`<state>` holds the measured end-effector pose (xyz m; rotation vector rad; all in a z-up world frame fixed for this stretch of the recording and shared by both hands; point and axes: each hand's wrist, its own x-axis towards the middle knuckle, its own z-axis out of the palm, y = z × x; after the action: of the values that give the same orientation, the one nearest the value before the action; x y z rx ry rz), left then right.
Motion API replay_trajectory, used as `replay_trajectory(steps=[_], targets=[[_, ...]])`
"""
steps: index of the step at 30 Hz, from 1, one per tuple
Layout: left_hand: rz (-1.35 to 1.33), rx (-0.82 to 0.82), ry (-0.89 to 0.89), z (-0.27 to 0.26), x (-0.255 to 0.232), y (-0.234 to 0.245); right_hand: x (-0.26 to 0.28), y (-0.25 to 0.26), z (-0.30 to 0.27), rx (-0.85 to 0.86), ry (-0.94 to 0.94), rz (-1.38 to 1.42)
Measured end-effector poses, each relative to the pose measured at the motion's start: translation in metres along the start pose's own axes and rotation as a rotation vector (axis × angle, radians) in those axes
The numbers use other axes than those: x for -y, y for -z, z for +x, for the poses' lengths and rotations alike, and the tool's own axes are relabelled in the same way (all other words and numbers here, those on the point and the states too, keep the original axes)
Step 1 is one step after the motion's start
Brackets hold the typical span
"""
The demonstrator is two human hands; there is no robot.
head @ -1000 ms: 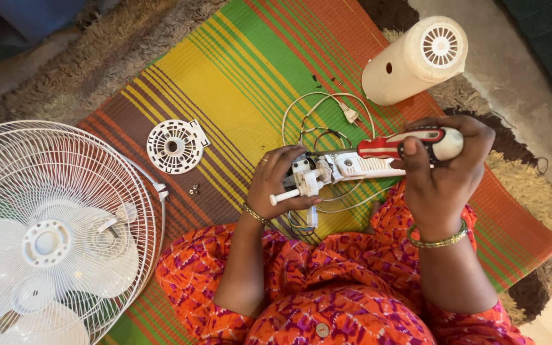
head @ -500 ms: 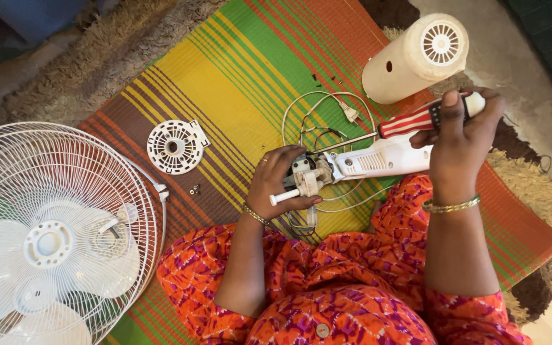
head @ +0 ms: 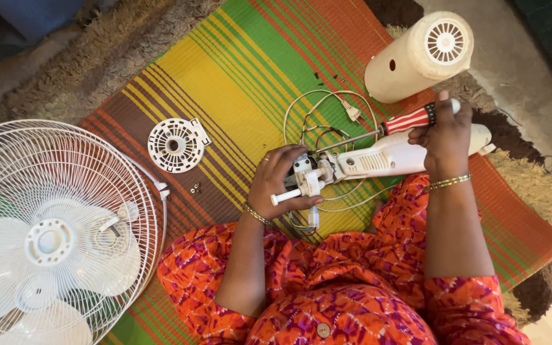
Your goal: The person sits on a mat and uses a screwdriver to adjust the internal components of a disassembled fan motor. They repeatedly tighten and loosen screws on the motor housing while holding the unit steady with their other hand.
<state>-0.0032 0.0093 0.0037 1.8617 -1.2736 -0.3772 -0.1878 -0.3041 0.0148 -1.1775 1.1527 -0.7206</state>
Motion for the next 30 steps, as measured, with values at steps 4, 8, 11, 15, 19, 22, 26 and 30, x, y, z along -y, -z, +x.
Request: replay_trajectory(steps=[4,8,11,15,19,22,26,30], targets=[[-0.013,0.000,0.000,0.000,-0.001,0.001,-0.010,0.000,0.007,-0.025,-0.066,-0.007],[-0.025,-0.020,-0.017,0.000,-0.002,0.002,0.017,-0.008,-0.018,-0.018,0.162,-0.040],[-0.028,-0.028,-0.019,0.001,-0.004,0.003,0.056,-0.017,-0.067,0.124,0.523,-0.179],[-0.039,-0.031,-0.016,0.001,-0.005,0.004,0.117,-0.035,-0.135,0.202,1.346,-0.938],[-0.042,-0.024,-0.014,0.002,-0.005,0.005,0.160,-0.052,-0.175,0.457,1.213,-0.872],[-0.023,-0.026,-0.004,0.003,-0.005,0.004,0.173,-0.055,-0.188,0.314,1.087,-1.044],[-0.051,-0.016,0.045,0.005,-0.005,0.004,0.169,-0.066,-0.177,0.078,0.757,-1.432],[-0.075,-0.022,0.046,0.005,-0.005,0.004,0.160,-0.084,-0.157,0.219,1.123,-1.016]])
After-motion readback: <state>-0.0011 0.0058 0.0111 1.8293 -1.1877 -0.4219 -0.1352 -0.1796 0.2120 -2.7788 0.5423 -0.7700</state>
